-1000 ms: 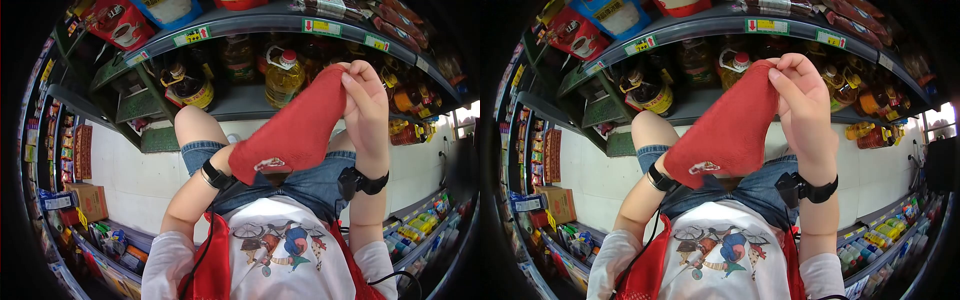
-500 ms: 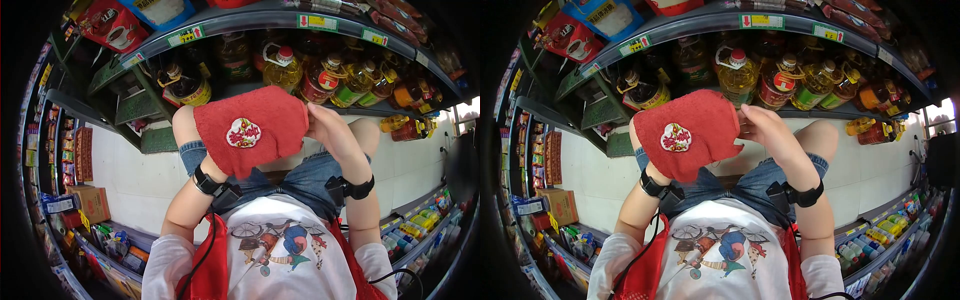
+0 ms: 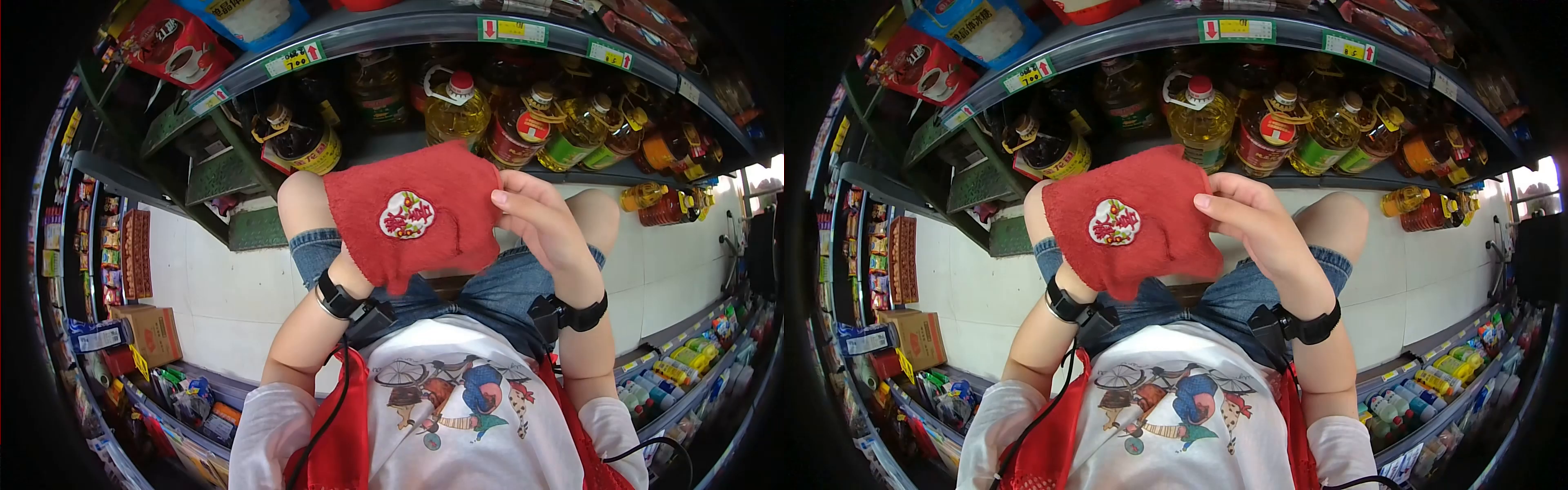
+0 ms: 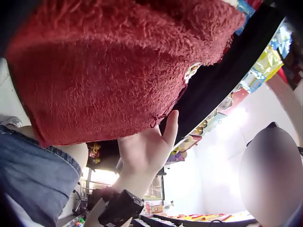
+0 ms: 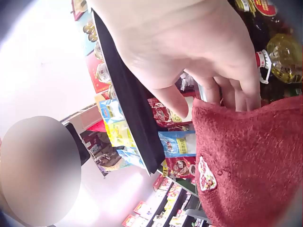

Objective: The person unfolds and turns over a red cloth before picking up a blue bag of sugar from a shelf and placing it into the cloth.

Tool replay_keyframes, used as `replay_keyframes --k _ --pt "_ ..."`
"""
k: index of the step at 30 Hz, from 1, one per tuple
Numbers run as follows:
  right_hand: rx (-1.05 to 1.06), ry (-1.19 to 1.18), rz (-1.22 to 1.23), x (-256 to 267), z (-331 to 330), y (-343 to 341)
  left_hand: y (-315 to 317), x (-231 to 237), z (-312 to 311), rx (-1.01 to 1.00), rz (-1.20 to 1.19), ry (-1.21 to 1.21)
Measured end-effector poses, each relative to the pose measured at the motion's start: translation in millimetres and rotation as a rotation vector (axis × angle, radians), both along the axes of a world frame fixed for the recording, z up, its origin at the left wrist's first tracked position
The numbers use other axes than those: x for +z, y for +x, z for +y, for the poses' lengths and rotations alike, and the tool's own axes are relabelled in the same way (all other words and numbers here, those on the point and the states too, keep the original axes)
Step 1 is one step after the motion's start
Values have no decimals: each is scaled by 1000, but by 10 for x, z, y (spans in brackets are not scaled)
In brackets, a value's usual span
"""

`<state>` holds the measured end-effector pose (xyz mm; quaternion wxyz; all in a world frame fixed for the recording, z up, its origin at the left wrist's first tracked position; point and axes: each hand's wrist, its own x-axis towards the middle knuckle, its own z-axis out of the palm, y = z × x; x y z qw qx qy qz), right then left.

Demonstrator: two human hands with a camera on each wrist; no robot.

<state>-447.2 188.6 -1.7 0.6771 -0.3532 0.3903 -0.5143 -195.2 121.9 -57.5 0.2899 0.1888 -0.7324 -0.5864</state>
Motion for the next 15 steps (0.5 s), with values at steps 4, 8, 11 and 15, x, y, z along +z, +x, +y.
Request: replay_keyframes --k 4,8,11,15 --pt "-14 73 13 -42 -23 -18 26 -187 48 -12 286 584" --pt "-26 80 48 -102 -19 -51 0 -95 59 -14 379 810" --pt "-38 52 92 -87 -15 -46 -43 11 42 -30 340 756" --pt "-37 39 91 -79 -15 -48 -88 45 38 -150 590 827"
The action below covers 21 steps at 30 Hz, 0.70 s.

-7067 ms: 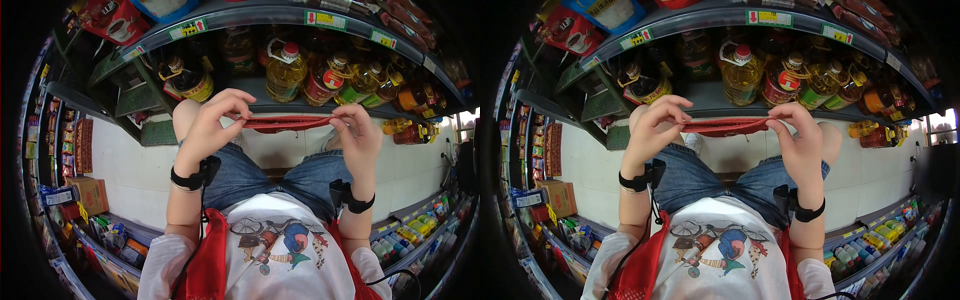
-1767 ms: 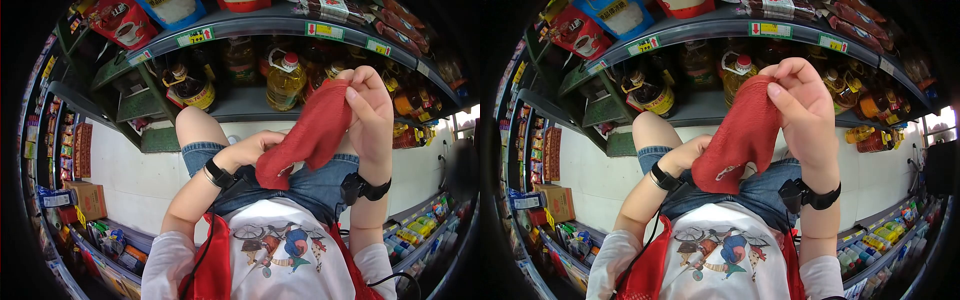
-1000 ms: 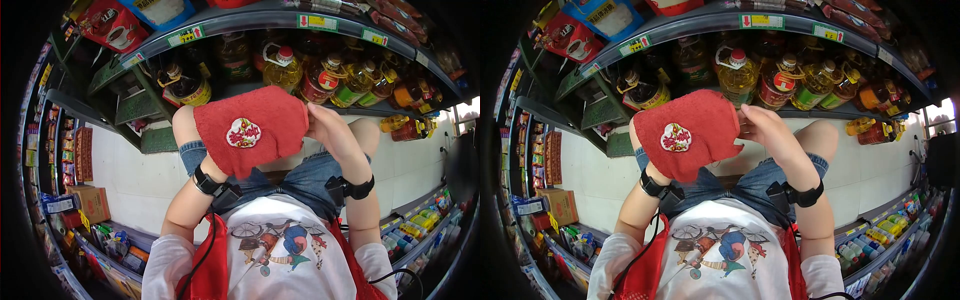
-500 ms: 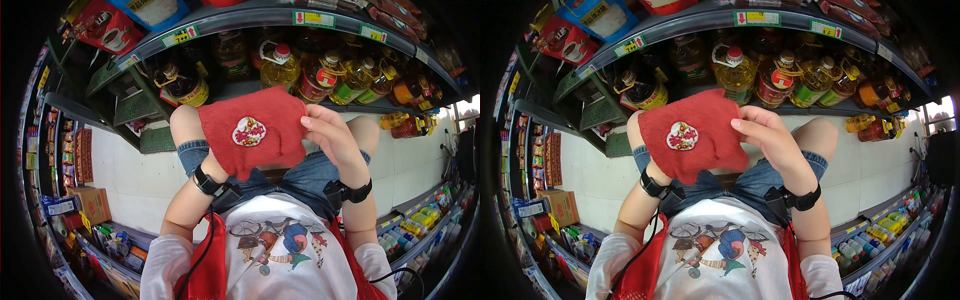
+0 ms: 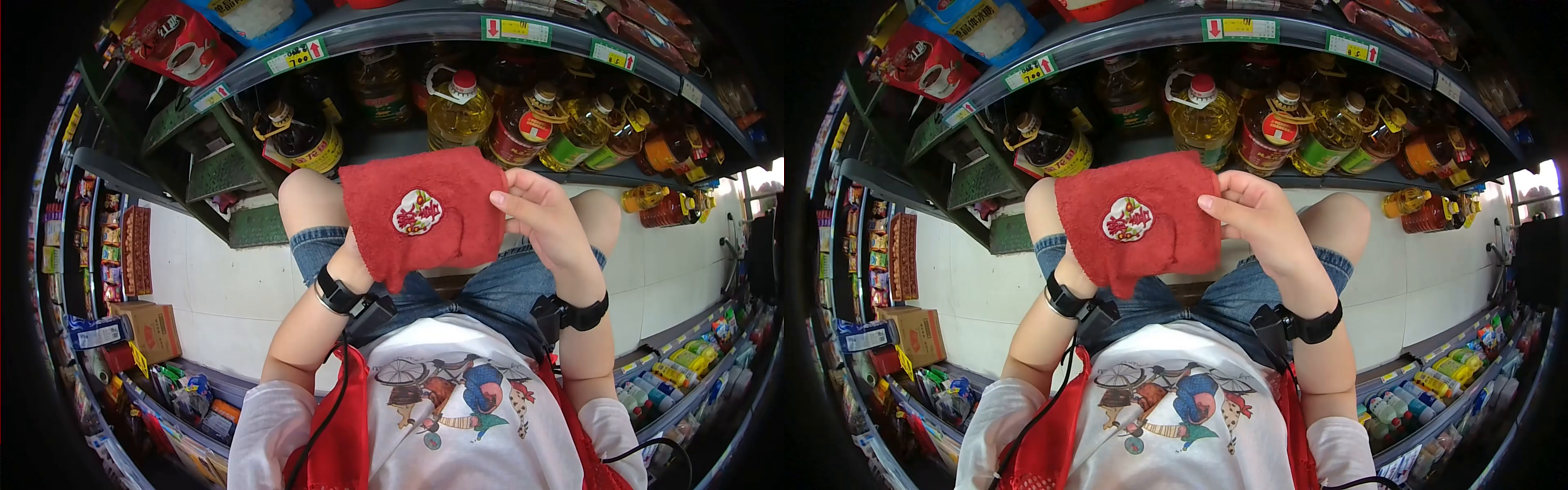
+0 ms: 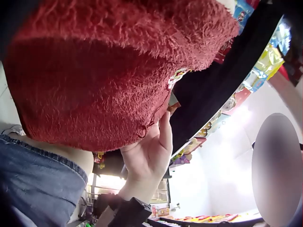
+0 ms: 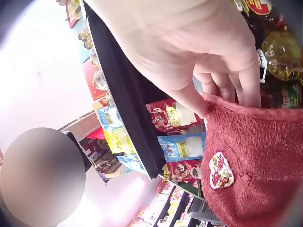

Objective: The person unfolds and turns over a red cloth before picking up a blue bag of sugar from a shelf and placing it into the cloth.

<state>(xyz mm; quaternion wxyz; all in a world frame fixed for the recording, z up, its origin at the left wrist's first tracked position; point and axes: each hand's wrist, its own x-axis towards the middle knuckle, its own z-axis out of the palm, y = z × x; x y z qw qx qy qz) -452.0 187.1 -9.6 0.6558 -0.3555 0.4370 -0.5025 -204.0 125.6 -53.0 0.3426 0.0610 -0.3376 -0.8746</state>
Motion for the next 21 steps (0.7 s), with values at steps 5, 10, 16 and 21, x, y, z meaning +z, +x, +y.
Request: replay_keyframes --k 5,10,16,21 --pt "73 48 -30 -62 -11 -15 56 0 11 23 -103 -22" --pt "140 83 -132 -139 -53 9 137 16 49 40 -419 -291" --pt "157 32 -140 -185 -25 43 147 -52 20 21 -388 -376" --pt "102 -34 -39 -102 15 28 137 -232 -19 12 -278 -250"
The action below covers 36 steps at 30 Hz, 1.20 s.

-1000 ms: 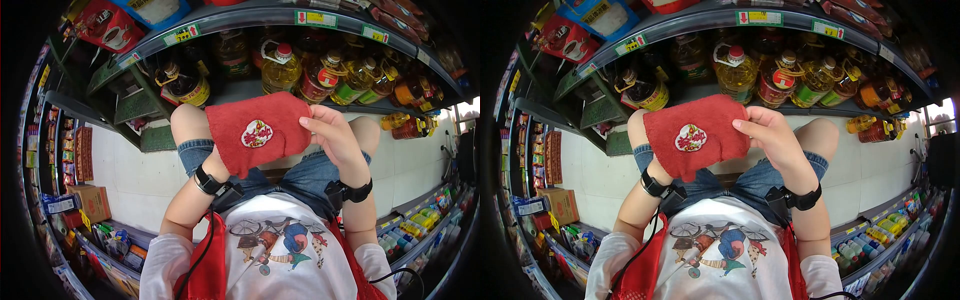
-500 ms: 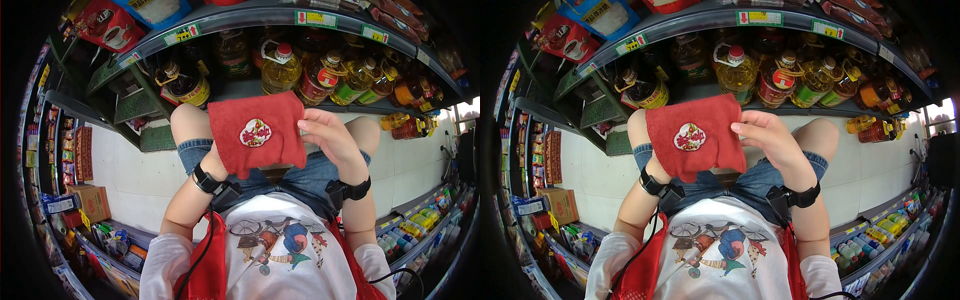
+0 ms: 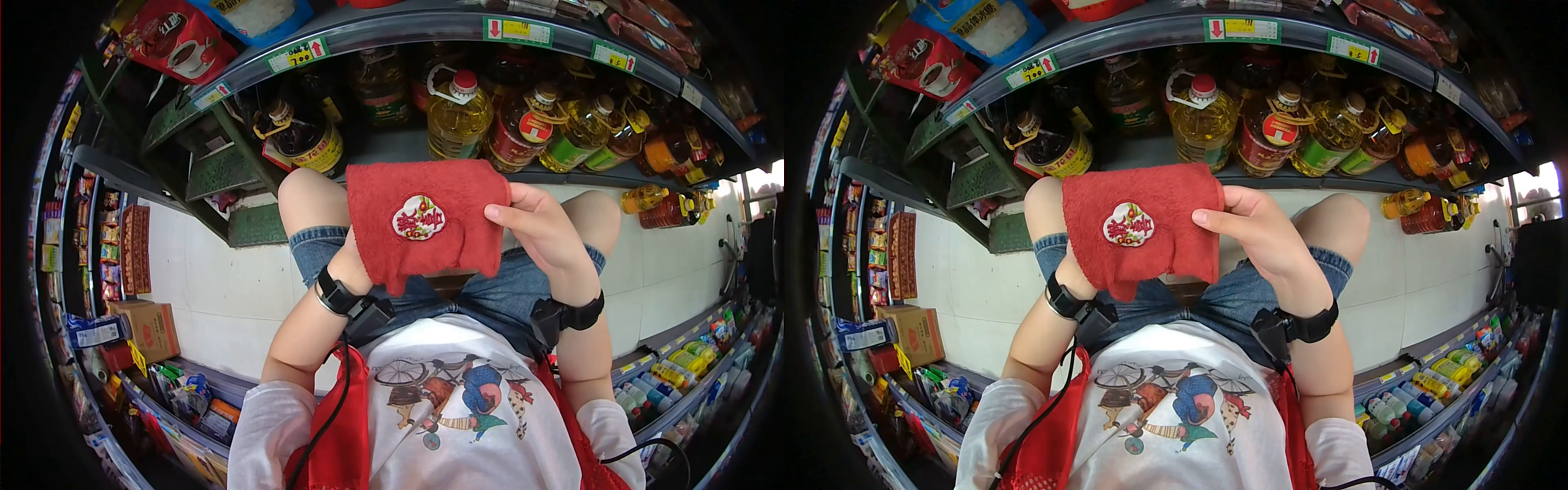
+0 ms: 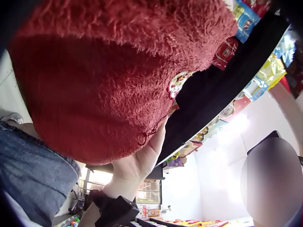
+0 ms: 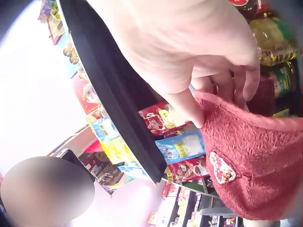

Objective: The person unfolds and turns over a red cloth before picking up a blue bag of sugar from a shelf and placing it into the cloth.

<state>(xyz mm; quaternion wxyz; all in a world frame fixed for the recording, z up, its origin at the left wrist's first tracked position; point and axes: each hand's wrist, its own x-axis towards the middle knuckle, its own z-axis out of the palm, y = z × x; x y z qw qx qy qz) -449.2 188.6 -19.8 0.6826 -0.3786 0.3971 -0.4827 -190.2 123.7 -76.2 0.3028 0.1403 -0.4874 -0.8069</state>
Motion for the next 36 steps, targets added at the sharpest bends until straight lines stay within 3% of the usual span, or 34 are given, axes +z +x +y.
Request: replay_keyframes --k 2,6,9,11,12,13,15,17,19,24,27,30,34,36 --pt "-46 -6 30 18 21 2 -30 -68 -39 -155 479 602" --pt "-82 -56 58 54 38 24 -93 -12 -177 -187 521 789" --pt "-58 -51 -59 37 42 8 -101 -53 -301 -162 311 888" --pt "-54 -17 -116 67 51 -2 -158 47 -312 51 -254 503" --pt "-54 -17 -116 52 50 -19 -175 19 -316 56 -314 449" --pt "-66 -17 -120 23 42 -48 -159 -4 -334 55 -314 449" --pt "-79 -16 -125 5 32 -105 -94 -52 -384 -26 -220 683" --pt "-129 -2 -132 9 21 -143 -60 -117 -430 -68 -228 698" --pt "-158 -5 -125 30 8 -140 -55 -104 -447 -67 -347 528" --pt "-218 -23 -111 88 -6 -185 7 -115 -418 115 -270 371" --pt "-293 -15 17 55 -25 -250 4 -52 -430 211 -196 265" --pt "-341 -37 113 58 -44 -275 -32 27 -448 509 -261 -138" --pt "-403 -84 154 -13 -108 -311 -62 238 -459 549 -191 -279" --pt "-443 -104 166 -7 -117 -293 -35 302 -454 569 -299 -285"
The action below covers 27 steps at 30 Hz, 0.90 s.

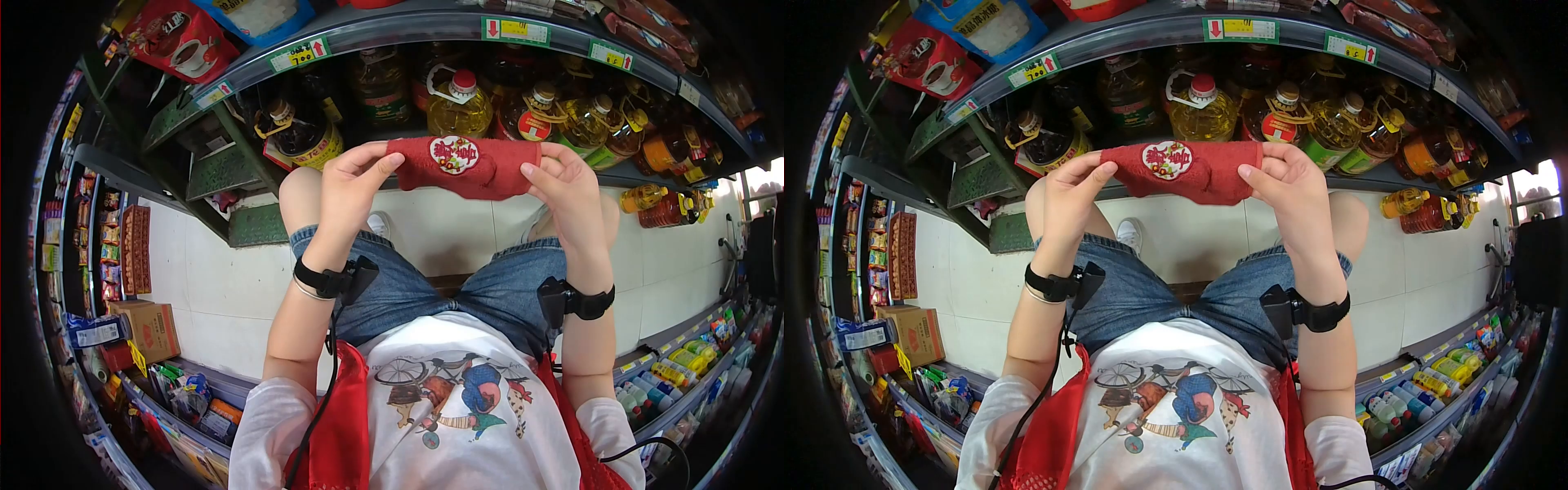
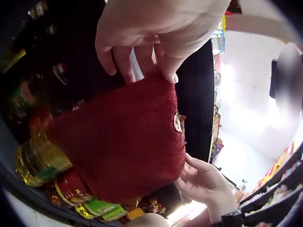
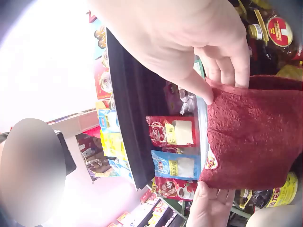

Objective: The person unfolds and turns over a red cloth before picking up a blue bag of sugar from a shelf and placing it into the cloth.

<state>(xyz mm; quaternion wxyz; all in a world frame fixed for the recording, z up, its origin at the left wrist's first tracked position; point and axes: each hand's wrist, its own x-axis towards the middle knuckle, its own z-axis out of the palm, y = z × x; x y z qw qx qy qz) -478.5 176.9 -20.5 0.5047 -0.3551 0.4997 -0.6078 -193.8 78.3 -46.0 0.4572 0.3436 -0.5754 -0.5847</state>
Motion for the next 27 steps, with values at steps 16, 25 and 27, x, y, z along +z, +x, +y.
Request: replay_keyframes --k 16,25,27 --pt "-91 -99 -13 123 6 77 -46 176 61 83 -124 -124" --pt "-126 -67 64 31 29 27 -138 327 152 94 -64 -118" --pt "-129 -39 121 -45 38 -34 -143 340 186 63 -238 -227"
